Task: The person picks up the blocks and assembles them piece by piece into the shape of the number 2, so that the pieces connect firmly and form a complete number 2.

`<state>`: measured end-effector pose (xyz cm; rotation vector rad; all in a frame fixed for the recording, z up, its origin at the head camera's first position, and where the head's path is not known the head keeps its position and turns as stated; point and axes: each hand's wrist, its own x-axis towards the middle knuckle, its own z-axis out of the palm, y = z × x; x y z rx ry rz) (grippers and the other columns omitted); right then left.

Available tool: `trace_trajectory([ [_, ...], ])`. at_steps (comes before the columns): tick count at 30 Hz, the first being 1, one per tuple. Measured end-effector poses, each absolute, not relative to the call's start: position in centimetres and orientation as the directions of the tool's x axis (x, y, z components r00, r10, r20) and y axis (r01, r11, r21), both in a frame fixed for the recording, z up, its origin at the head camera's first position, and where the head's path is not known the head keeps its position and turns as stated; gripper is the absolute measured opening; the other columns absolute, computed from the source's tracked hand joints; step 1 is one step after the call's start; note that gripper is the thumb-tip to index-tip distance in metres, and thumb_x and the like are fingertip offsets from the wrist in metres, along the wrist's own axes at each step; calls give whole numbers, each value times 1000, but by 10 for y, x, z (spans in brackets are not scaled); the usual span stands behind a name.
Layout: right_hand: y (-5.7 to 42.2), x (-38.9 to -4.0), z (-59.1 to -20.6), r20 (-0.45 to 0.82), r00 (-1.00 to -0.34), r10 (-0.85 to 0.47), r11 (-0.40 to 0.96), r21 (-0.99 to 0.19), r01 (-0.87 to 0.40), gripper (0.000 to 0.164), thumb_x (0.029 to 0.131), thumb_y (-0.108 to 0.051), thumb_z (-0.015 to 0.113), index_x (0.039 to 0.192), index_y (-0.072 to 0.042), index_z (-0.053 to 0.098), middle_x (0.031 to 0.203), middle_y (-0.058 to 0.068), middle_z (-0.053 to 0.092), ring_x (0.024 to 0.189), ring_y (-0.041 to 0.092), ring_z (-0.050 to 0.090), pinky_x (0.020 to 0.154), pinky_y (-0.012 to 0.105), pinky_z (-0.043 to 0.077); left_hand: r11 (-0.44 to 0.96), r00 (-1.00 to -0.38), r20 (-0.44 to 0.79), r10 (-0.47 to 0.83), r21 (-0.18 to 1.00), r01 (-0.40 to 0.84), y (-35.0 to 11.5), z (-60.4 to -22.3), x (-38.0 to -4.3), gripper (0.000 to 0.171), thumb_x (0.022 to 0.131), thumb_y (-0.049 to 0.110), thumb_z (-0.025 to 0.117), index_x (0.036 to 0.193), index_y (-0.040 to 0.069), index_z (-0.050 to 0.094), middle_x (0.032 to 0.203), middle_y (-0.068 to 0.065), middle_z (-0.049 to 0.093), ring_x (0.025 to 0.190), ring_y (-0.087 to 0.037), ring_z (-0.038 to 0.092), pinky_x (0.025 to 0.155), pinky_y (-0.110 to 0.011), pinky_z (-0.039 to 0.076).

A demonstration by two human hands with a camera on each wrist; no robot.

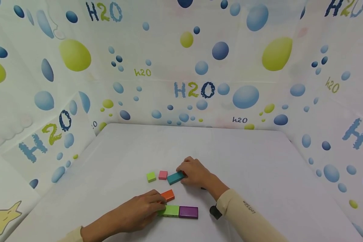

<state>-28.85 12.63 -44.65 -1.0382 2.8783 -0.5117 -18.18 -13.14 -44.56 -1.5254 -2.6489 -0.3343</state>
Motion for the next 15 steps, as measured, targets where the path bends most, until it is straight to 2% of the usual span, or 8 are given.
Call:
trace_trajectory([
  [7, 123, -290, -450, 145, -727, -671, 677, -280, -680, 32, 89, -12, 76, 121, -10, 72, 115, -1, 72, 120, 23, 51, 100, 44, 46, 481, -501, 177, 847, 145, 865, -131, -446, -182, 23, 90, 8, 75, 111, 15, 75, 120, 5, 67, 112, -10, 57, 92, -21, 54],
  [15, 121, -287, -448, 140, -735, -664, 688, -272, -673, 28, 90, -10, 75, 117, -10, 72, 112, 0, 70, 119, 23, 51, 100, 45, 46, 479, -501, 181, 846, 153, 864, -132, -445, -182, 23, 89, 7, 75, 111, 15, 76, 120, 5, 67, 112, -10, 58, 93, -22, 54],
])
